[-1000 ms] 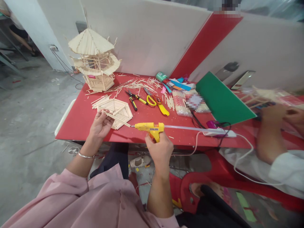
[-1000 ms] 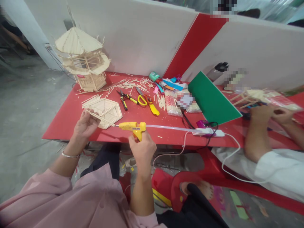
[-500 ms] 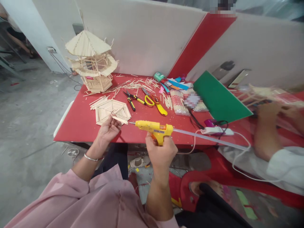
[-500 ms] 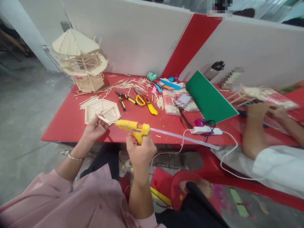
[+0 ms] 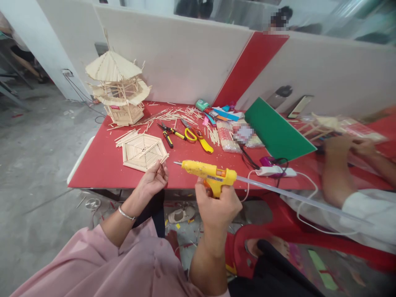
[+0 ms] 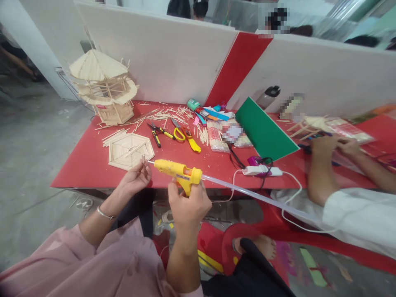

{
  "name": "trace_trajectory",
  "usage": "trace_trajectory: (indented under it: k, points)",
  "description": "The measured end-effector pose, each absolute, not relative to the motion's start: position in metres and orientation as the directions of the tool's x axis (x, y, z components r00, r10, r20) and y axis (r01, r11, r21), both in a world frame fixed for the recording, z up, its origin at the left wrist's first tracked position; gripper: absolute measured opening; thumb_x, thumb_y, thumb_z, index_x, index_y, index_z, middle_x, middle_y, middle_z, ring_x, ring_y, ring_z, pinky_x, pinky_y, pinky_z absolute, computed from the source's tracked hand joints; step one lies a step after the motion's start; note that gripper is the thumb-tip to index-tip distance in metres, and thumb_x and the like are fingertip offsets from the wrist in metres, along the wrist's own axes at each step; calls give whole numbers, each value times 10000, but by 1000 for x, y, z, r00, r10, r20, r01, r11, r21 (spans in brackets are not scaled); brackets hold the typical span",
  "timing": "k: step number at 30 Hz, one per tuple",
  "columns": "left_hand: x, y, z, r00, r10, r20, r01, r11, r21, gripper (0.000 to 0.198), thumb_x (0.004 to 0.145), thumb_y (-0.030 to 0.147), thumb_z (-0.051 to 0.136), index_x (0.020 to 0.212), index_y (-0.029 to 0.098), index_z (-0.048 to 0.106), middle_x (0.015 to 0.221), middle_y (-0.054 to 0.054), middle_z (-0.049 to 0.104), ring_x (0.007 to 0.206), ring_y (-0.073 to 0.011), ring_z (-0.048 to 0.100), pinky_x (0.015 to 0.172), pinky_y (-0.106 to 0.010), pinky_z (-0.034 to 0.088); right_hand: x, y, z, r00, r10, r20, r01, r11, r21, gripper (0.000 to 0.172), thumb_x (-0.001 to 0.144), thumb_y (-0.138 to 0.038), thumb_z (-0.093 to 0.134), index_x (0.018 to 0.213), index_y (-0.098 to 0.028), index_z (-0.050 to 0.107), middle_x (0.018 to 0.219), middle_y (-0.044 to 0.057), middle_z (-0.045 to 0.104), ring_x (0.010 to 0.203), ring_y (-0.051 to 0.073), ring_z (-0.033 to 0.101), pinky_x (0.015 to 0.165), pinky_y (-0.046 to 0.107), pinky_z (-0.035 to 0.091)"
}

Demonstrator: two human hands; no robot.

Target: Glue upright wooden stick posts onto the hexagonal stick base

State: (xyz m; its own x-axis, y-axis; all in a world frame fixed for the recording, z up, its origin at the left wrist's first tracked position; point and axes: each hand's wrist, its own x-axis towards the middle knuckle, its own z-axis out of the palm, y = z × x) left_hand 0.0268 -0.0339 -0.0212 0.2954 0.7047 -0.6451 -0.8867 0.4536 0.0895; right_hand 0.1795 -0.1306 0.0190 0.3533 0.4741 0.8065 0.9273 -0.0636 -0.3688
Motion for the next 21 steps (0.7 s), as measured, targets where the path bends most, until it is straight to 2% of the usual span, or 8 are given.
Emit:
trace_trajectory:
  k: [7, 21]
  points:
    - [30, -42, -32, 323, 697, -640, -872, 482, 85, 240, 994, 138, 479, 868, 118, 682, 653, -19, 696, 562, -99, 681, 562, -184, 560, 181, -130, 23, 342, 473, 812, 935, -89, -343, 220, 749, -333, 656, 650, -239, 484, 516, -48, 515, 469, 142, 523, 532, 264, 452]
    - [30, -42, -39, 261, 707, -657, -883, 451, 134, 220, 962, 89, 518, 775, 115, 633, 625, -15, 679, 554, -104, 671, 572, -203, 569, 183, -127, 16, 317, 496, 808, 947, -114, -301, 118, 752, -306, 624, 721, -209, 565, 565, -18, 577, 495, 151, 545, 544, 261, 454]
